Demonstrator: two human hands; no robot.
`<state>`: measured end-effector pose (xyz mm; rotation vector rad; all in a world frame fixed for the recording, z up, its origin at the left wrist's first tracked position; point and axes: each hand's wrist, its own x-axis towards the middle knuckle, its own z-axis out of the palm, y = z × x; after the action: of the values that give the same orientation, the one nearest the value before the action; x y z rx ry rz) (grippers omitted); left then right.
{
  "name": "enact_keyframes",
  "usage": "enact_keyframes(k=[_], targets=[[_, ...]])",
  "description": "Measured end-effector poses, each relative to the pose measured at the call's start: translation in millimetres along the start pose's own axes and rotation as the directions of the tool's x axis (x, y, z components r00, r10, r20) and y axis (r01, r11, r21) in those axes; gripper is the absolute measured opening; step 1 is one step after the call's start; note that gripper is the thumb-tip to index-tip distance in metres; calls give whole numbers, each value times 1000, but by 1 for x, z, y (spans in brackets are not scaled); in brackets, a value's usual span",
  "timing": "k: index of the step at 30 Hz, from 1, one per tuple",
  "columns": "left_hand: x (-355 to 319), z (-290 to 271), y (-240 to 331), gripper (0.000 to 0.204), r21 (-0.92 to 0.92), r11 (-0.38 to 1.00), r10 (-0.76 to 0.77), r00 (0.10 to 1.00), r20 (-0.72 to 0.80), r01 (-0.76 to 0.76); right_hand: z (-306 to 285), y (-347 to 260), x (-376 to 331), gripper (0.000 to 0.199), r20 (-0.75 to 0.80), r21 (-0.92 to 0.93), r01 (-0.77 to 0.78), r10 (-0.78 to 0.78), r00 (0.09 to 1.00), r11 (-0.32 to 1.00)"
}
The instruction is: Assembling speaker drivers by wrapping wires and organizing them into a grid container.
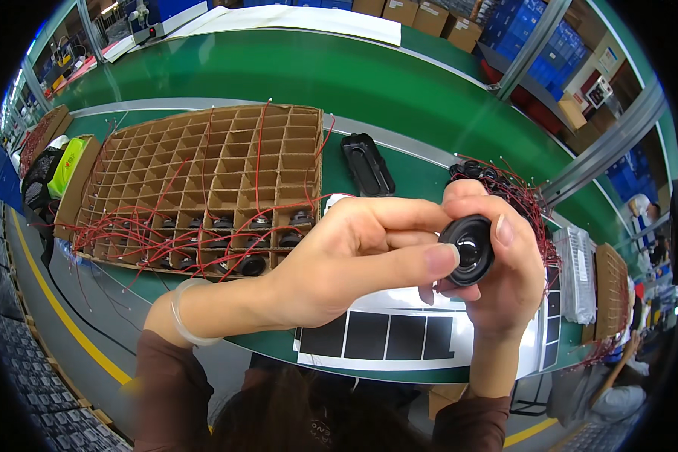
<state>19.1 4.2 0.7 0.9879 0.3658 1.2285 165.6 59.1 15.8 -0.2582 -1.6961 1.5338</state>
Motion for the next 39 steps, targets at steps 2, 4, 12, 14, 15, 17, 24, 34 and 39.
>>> enact_keyframes(k=[2, 4, 12, 14, 15, 17, 24, 34, 39], targets=[[-1, 0, -1, 33, 9, 1000, -17, 1000, -9, 17, -2, 5, -1, 28, 46, 256, -99, 90, 995, 962], [-2, -1, -2, 31, 6, 1000, -5, 1000, 18, 5, -1, 8, -2, 27, 38, 283, -110, 103, 994, 953], [-1, 0, 1, 35, -10, 998, -67, 998, 10, 67, 2, 6, -1, 28, 5, 386, -156, 167, 986, 909], [-2, 1, 2, 36, -20, 996, -86, 996, -21, 85, 3, 2, -1, 28, 1, 174, -80, 81, 997, 982], [-2, -1, 1, 36, -3, 997, -77, 997, 3, 77, 2, 6, 0, 26, -4, 92, -8, 8, 1000, 996], [-2, -2, 0, 36, 10, 998, -70, 997, 25, 70, -2, 5, 1, 24, 10, 53, 0, -1, 1000, 999], [-3, -2, 2, 36, 7, 996, -83, 996, -8, 83, 5, 1, 0, 30, -78, -139, -59, 48, 996, 989], [-2, 1, 2, 34, 55, 997, 65, 995, -77, -61, 3, 4, 1, 64, 33, -568, 265, -299, 954, 780], [-3, 7, 8, 50, 78, 996, -48, 997, -65, 53, 0, -15, -2, 70, -53, -611, 39, -90, 995, 791]])
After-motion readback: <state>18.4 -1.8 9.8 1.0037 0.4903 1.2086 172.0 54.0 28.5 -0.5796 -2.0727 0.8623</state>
